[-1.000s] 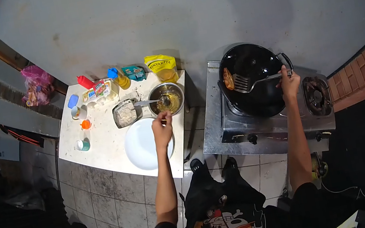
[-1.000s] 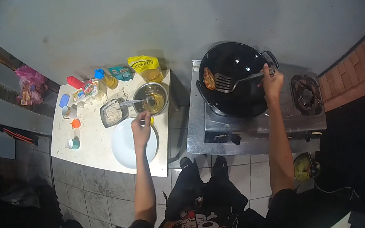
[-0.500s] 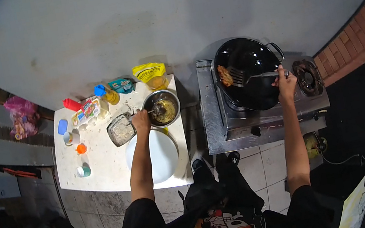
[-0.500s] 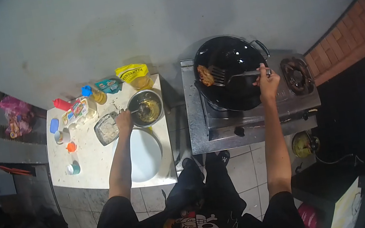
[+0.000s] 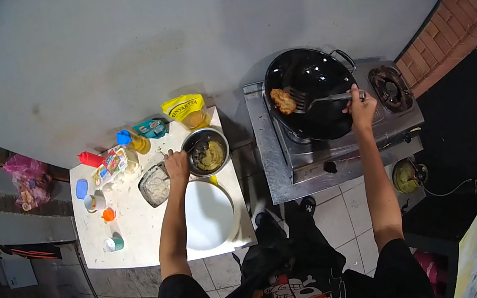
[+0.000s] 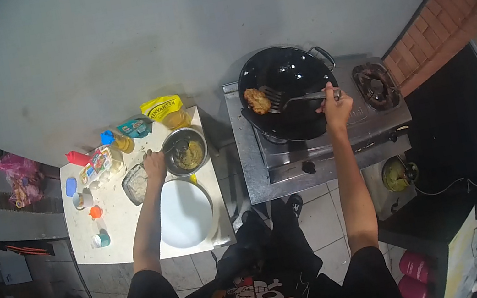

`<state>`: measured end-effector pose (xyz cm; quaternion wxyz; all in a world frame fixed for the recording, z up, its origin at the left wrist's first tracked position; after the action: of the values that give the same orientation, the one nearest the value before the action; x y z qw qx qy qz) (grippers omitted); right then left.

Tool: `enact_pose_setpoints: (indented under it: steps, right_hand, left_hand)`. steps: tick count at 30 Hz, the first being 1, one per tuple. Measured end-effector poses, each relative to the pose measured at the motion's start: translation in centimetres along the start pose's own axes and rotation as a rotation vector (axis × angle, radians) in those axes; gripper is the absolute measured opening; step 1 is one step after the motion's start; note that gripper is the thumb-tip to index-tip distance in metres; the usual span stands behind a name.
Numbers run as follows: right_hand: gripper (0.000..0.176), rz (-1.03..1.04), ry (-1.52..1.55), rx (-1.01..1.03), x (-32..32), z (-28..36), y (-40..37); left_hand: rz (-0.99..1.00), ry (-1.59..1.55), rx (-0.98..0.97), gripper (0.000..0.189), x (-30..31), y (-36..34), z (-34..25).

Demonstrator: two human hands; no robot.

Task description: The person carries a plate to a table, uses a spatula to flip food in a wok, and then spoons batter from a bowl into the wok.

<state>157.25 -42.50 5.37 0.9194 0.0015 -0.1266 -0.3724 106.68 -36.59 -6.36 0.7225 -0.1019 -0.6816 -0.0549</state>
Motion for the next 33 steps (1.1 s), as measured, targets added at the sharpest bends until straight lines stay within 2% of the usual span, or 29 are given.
enact_pose_setpoints:
  steps: [3, 7, 8, 10, 20, 25, 28, 33]
  right_hand:
    - [0.031, -0.032, -0.027, 0.099, 0.3, 1.1, -1.2]
    - [0.031, -0.047, -0.066, 0.129, 0.5, 1.3, -2.0]
    - [0.031, -0.045, -0.062, 0.127, 0.6, 1.2, -2.0]
    - [0.030, -0.050, -0.087, 0.130, 0.8, 1.3, -2.1]
    - [0.030, -0.073, -0.071, 0.138, 0.6, 1.9, -2.4]
    - [0.030, -0.092, -0.098, 0.131, 0.3, 2.0, -2.3]
    - [0.031, -0.083, -0.095, 0.146, 0.3, 2.1, -2.3]
    - [0.031, -0.086, -0.112, 0.152, 0.2, 2.2, -2.2]
  left_hand:
    - [-0.025, -0.283, 0.206, 0.013, 0.8, -0.1, 0.2]
    - [0.042, -0.466, 0.368, 0.016, 0.0, -0.3, 0.5]
    - [0.042, -0.462, 0.371, 0.016, -0.4, -0.4, 0.6]
    - [-0.008, -0.577, 0.498, 0.017, -0.7, -0.7, 0.7]
    - [-0.111, -0.648, 0.487, 0.023, -1.4, -1.7, 0.4]
    - [-0.227, -0.577, 0.324, 0.028, 0.3, -4.0, -2.2]
    - [-0.210, -0.581, 0.254, 0.034, 0.1, -4.8, -3.3]
    - [-0.273, -0.607, 0.219, 0.037, -1.3, -6.2, -4.0]
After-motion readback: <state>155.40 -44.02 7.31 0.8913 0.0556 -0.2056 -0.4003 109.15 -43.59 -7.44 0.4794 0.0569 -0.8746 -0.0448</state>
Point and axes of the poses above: each hand's wrist, its own y-axis towards the middle knuckle, its own x-axis out of the back of the hand, z = x × y, the point moved 3 cm from there along y, towards the middle knuckle, and after that the axes turned 15 degrees about -y, right-handed, at the moved point
